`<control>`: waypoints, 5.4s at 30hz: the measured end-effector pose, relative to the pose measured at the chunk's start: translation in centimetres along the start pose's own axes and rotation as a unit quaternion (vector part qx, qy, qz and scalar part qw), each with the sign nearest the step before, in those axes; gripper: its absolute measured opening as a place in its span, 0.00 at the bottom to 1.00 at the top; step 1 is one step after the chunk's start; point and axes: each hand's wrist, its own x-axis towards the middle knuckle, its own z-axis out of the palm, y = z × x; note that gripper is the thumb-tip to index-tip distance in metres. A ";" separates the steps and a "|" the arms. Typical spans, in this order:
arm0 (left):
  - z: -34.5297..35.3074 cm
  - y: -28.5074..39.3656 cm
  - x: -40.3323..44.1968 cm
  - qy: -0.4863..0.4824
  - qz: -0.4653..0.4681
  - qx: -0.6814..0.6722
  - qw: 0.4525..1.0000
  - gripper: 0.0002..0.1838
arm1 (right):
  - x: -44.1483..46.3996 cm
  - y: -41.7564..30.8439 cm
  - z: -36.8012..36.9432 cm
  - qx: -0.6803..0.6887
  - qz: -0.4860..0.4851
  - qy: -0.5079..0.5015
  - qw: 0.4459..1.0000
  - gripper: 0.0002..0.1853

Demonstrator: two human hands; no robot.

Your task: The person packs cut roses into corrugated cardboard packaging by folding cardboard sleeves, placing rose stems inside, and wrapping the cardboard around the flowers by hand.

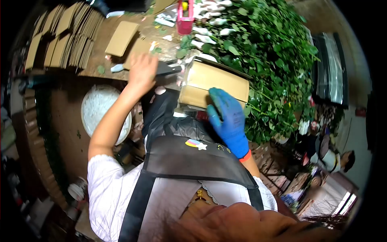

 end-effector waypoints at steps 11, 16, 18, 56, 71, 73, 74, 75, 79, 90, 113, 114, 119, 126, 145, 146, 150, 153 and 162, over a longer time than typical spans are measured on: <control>-8.0 11.5 3.4 -0.047 0.216 -0.324 0.920 0.51 | -2.0 -1.2 -1.2 0.229 0.077 0.047 0.969 0.50; -2.5 12.6 9.4 -0.130 0.356 -0.251 0.891 0.59 | -7.8 5.5 0.9 0.310 0.316 0.159 0.883 0.40; -1.0 13.6 9.5 -0.131 0.353 -0.261 0.889 0.61 | -8.4 8.8 1.5 0.121 0.319 0.220 0.914 0.36; -2.8 14.2 6.4 -0.226 0.245 -0.433 0.838 0.36 | -10.7 3.6 -5.6 0.021 0.409 -0.055 0.910 0.36; -0.8 7.1 1.7 -0.024 -0.128 -0.243 0.961 0.46 | -7.2 9.5 4.0 0.475 0.231 0.283 0.801 0.31; 4.1 4.5 1.0 -0.072 -0.135 -0.165 0.974 0.47 | -7.3 9.0 3.8 0.487 0.244 0.321 0.775 0.31; 6.2 3.5 0.7 -0.115 -0.136 -0.136 0.974 0.47 | -6.9 8.0 2.8 0.420 0.253 0.307 0.816 0.30; 7.9 2.9 0.5 -0.104 -0.133 -0.146 0.975 0.46 | -6.4 6.5 1.2 0.349 0.262 0.292 0.851 0.29; 8.1 2.5 5.8 0.096 -0.136 -0.219 0.961 0.25 | -6.8 5.0 0.2 0.358 0.244 0.277 0.858 0.21; 15.5 -4.9 24.6 0.075 -0.299 -0.301 0.902 0.24 | -3.1 2.8 -0.9 0.300 0.175 0.144 0.927 0.18; -3.8 13.7 6.0 -0.199 -0.059 -0.224 0.952 0.21 | -2.7 1.1 -3.1 0.297 0.166 0.085 0.937 0.18; -3.9 13.6 5.6 -0.202 -0.055 -0.201 0.957 0.23 | -2.5 1.2 -3.2 0.288 0.161 0.089 0.940 0.18; -5.3 9.5 3.7 -0.269 -0.093 -0.148 0.947 0.31 | -2.9 1.8 -3.8 0.284 0.175 0.113 0.936 0.18; 5.0 0.9 13.2 0.199 -0.162 -0.341 0.904 0.19 | 2.2 4.0 -4.2 0.385 0.108 0.147 0.905 0.20; 8.4 1.9 9.7 -0.085 -0.418 -0.700 0.573 0.15 | 20.1 10.6 6.2 0.367 0.130 -0.188 0.902 0.16; 8.7 0.6 11.1 -0.097 -0.429 -0.670 0.598 0.17 | 19.2 10.3 5.8 0.292 0.084 -0.180 0.936 0.15; 8.5 -1.4 17.1 -0.173 -0.390 -0.646 0.633 0.21 | 18.4 9.9 5.1 0.307 0.145 -0.258 0.904 0.15; 11.3 -3.0 19.1 -0.219 -0.359 -0.613 0.668 0.15 | 18.2 9.6 4.7 0.263 0.122 -0.211 0.934 0.15; 3.3 5.0 18.2 -0.079 -0.080 -0.685 0.720 0.15 | 8.9 4.8 -0.8 0.499 0.074 0.029 0.863 0.12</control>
